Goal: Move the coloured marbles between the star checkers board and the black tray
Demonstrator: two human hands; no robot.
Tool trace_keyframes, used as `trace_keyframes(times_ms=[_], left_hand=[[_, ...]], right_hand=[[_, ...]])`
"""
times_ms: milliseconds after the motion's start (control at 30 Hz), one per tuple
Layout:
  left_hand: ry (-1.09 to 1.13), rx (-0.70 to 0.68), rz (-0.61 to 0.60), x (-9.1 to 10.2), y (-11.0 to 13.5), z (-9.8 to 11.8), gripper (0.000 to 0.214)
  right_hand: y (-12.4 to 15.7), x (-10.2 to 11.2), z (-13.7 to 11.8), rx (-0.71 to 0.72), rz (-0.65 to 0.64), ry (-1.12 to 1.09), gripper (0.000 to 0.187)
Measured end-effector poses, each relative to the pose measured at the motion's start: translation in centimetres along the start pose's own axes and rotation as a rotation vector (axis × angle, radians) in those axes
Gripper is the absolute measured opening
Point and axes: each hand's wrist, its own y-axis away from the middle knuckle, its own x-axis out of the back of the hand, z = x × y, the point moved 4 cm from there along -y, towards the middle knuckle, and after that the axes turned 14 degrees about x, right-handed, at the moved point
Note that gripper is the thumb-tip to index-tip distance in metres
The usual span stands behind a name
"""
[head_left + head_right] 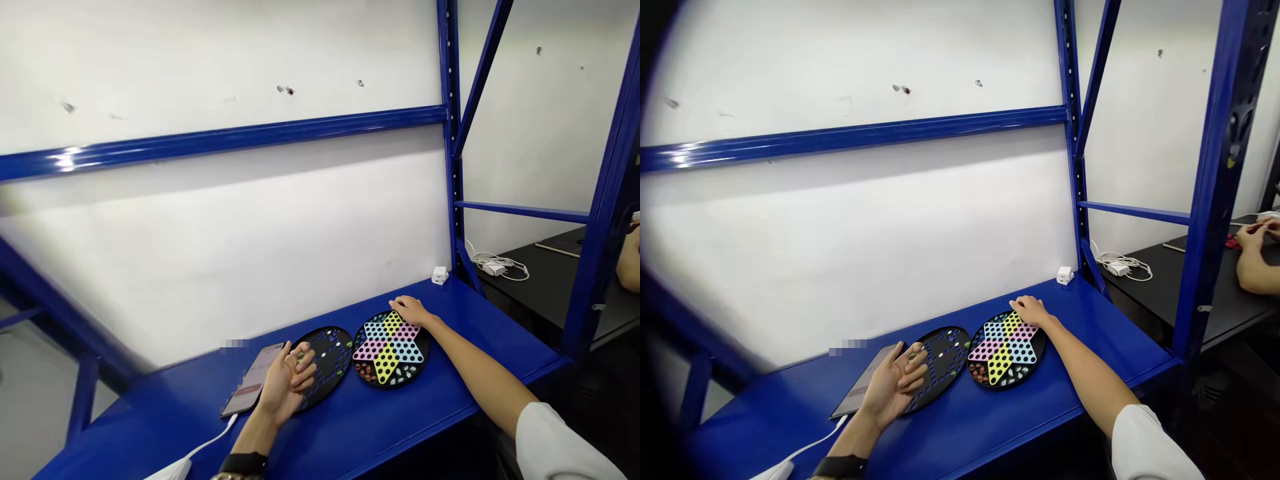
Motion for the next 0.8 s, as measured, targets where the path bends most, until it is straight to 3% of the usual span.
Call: trace_keyframes(times_ms=[100,200,333,467,800], left_hand=[[-0.118,-0.001,0.039,0.3,-0.7,-0.4,0.030],[-0.484,-0.024,0.149,0.8,-1.8,-1.2,0.038],[-1.073,-0.261,0.325,0.6,-2.6,-1.4,0.041],[-1.379,-0.383,0.431,0.2,-2.6,-1.7,0.036],[-1.611,-0.305,0.220,-0.9,-1.4,-2.5,0.033]], right_hand=[[0.0,0.0,-0.1,0.008,-0.005,0.007,0.049],[0.0,0.0,-0.2,0.016,-0.011,0.005,0.049],[0.1,0.0,-0.1,0.020,-0.014,0.010,0.051],[0.0,-0.1,0.0,0.015,-0.015,0.004,0.051],[0.1,-0.1,-0.2,0.022,-0.012,0.004,0.050]])
